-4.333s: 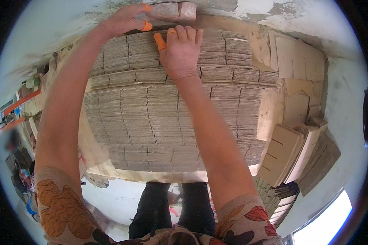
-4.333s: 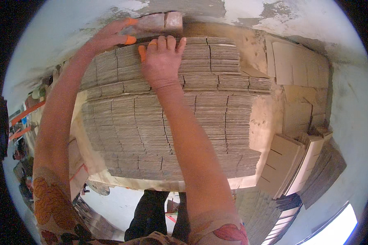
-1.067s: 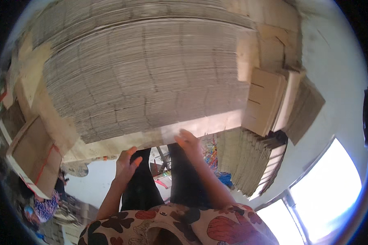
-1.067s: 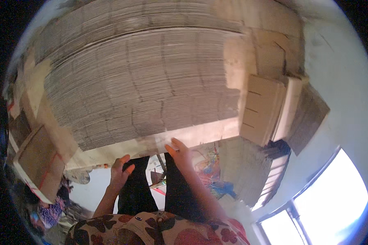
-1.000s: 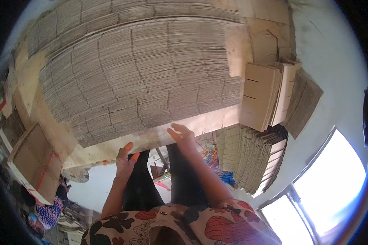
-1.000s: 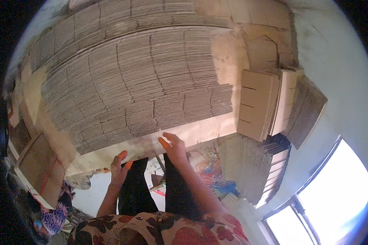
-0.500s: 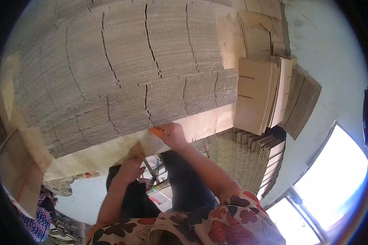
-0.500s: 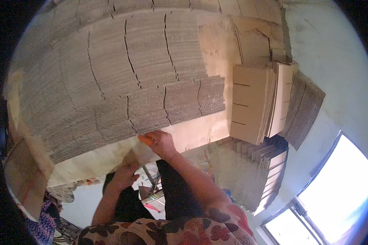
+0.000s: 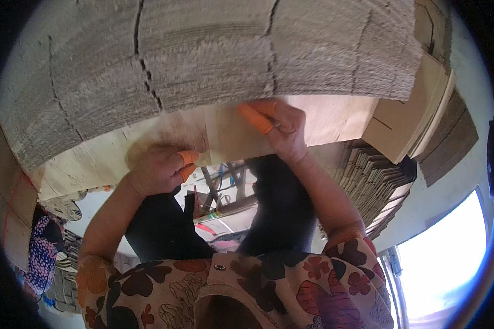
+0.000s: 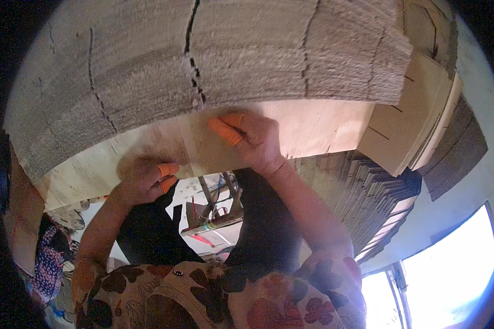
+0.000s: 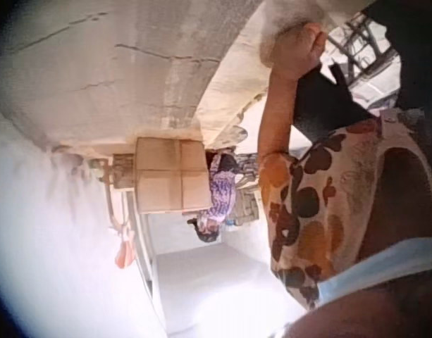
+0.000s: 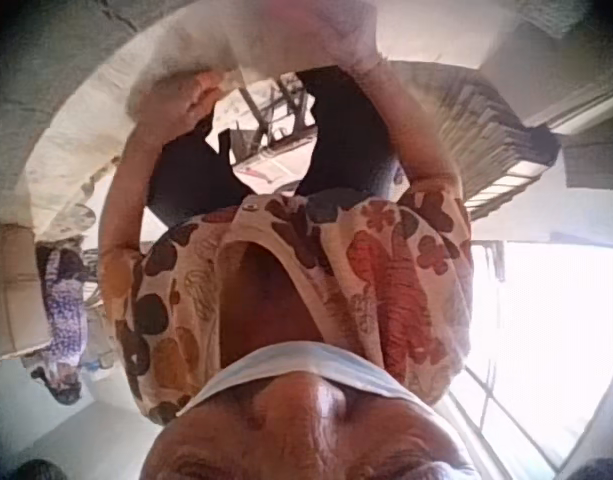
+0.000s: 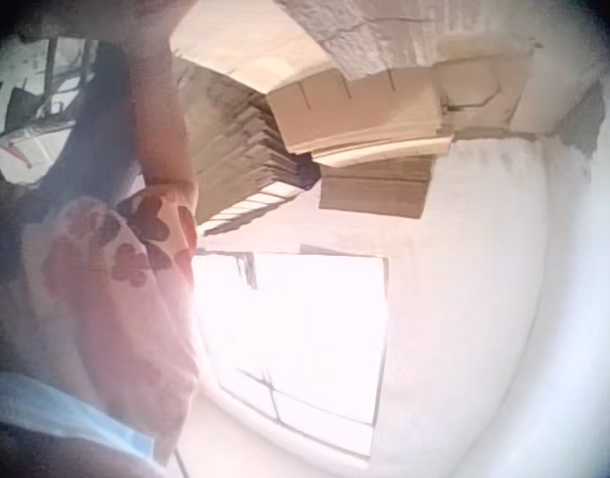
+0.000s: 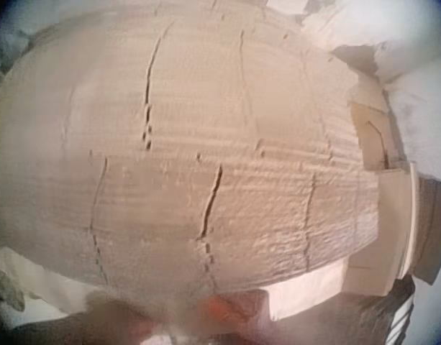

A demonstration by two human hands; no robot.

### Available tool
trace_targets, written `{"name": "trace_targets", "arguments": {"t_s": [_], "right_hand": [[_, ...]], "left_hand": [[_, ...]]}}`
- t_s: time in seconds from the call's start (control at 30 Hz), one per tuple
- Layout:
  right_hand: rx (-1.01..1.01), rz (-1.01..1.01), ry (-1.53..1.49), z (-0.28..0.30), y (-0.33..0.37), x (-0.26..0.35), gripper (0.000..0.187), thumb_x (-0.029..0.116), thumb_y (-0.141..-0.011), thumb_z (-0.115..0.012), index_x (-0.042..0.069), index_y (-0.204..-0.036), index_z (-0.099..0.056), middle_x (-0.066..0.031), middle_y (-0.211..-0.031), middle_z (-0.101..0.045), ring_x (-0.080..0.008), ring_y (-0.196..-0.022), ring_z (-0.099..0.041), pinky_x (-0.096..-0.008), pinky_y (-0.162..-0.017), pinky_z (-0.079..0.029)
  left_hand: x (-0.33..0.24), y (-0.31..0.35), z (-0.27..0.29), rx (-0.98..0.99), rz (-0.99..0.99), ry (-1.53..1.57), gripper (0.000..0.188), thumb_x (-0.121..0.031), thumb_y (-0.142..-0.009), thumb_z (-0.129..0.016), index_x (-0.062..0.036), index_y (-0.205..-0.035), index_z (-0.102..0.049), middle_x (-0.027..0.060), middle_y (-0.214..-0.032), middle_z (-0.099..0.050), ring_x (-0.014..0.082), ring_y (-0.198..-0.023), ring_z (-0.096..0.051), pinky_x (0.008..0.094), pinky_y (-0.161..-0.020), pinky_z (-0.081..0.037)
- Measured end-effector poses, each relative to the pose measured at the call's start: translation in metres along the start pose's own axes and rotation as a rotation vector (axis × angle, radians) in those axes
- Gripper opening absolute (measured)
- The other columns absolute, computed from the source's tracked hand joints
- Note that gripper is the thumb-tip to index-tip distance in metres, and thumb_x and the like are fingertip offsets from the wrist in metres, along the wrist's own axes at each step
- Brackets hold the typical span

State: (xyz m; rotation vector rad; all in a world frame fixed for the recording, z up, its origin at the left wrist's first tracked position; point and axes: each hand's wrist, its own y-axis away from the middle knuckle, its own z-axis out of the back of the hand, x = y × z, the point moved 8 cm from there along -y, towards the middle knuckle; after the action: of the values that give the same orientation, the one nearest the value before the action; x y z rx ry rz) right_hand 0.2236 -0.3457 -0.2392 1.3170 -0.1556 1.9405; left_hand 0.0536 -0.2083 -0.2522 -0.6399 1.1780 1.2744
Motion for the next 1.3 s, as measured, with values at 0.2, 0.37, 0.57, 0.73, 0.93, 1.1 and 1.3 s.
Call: {"name": "trace_targets", "arguments": {"t_s": [0.2,0.37,0.57,0.73,0.93,1.1,1.3], "right_hand": [[0.064,0.181,0.235,-0.005,-0.002,0.014,0.017,0.013,-0.078,-0.069,0.006,-0.094,-0.071,-0.0102,-0.088,-0.069,-0.0246,-0.079,-0.067,-0.0321,-0.070,-0.054],[0.118,0.080,0.075,-0.006,-0.005,0.004,0.015,0.012,-0.078,-0.069,0.005,-0.092,-0.070,-0.0108,-0.087,-0.068,-0.0267,-0.080,-0.066,-0.0337,-0.070,-0.054],[0.080,0.221,0.046,-0.007,0.009,0.013,0.016,0.010,-0.080,-0.069,0.004,-0.095,-0.066,-0.0134,-0.092,-0.066,-0.0290,-0.083,-0.065,-0.0355,-0.072,-0.052],[-0.026,0.363,0.336,0.005,0.036,0.022,0.020,0.019,-0.082,-0.067,0.004,-0.095,-0.064,-0.0140,-0.086,-0.064,-0.0319,-0.079,-0.063,-0.0373,-0.068,-0.052],[-0.162,0.277,0.577,0.033,0.071,-0.014,0.022,0.025,-0.083,-0.063,0.006,-0.094,-0.065,-0.0147,-0.090,-0.064,-0.0320,-0.085,-0.062,-0.0403,-0.073,-0.050],[-0.272,-0.064,0.776,0.075,0.145,-0.001,0.024,0.026,-0.085,-0.061,0.006,-0.097,-0.066,-0.0164,-0.095,-0.066,-0.0355,-0.091,-0.062,-0.0406,-0.077,-0.050],[-0.892,0.061,0.387,0.083,0.327,0.010,0.027,0.025,-0.091,-0.058,0.001,-0.102,-0.064,-0.0207,-0.085,-0.066,-0.0294,-0.078,-0.064,-0.0391,-0.068,-0.050]], "left_hand": [[0.005,0.000,-0.007,0.289,0.021,0.026,0.027,-0.016,-0.078,-0.065,-0.0089,-0.104,-0.062,0.0109,-0.071,-0.060,0.0308,-0.068,-0.060,0.0404,-0.061,-0.049],[-0.006,0.002,0.005,0.183,-0.194,0.009,0.033,-0.015,-0.077,-0.068,-0.0059,-0.107,-0.060,0.0094,-0.069,-0.058,0.0286,-0.061,-0.059,0.0390,-0.054,-0.047],[-0.014,0.008,0.010,0.066,-0.279,0.072,0.030,-0.010,-0.076,-0.068,-0.0063,-0.105,-0.062,0.0102,-0.068,-0.058,0.0286,-0.061,-0.060,0.0368,-0.055,-0.049],[-0.001,0.014,-0.008,0.059,-0.184,0.040,0.026,-0.012,-0.078,-0.066,-0.0076,-0.103,-0.062,0.0105,-0.073,-0.062,0.0259,-0.065,-0.062,0.0357,-0.059,-0.050],[-0.024,0.015,-0.011,0.021,0.071,-0.445,0.027,-0.016,-0.073,-0.066,-0.0036,-0.096,-0.059,0.0127,-0.078,-0.065,0.0306,-0.071,-0.064,0.0383,-0.066,-0.051],[-0.065,0.058,0.008,-0.180,0.323,-0.735,0.035,-0.026,-0.077,-0.066,-0.0001,-0.097,-0.054,0.0224,-0.086,-0.065,0.0392,-0.085,-0.062,0.0465,-0.074,-0.049],[-0.092,0.099,-0.074,-0.125,0.360,-0.841,0.041,-0.031,-0.081,-0.066,0.0027,-0.100,-0.054,0.0248,-0.092,-0.064,0.0400,-0.089,-0.063,0.0476,-0.077,-0.050]]}}
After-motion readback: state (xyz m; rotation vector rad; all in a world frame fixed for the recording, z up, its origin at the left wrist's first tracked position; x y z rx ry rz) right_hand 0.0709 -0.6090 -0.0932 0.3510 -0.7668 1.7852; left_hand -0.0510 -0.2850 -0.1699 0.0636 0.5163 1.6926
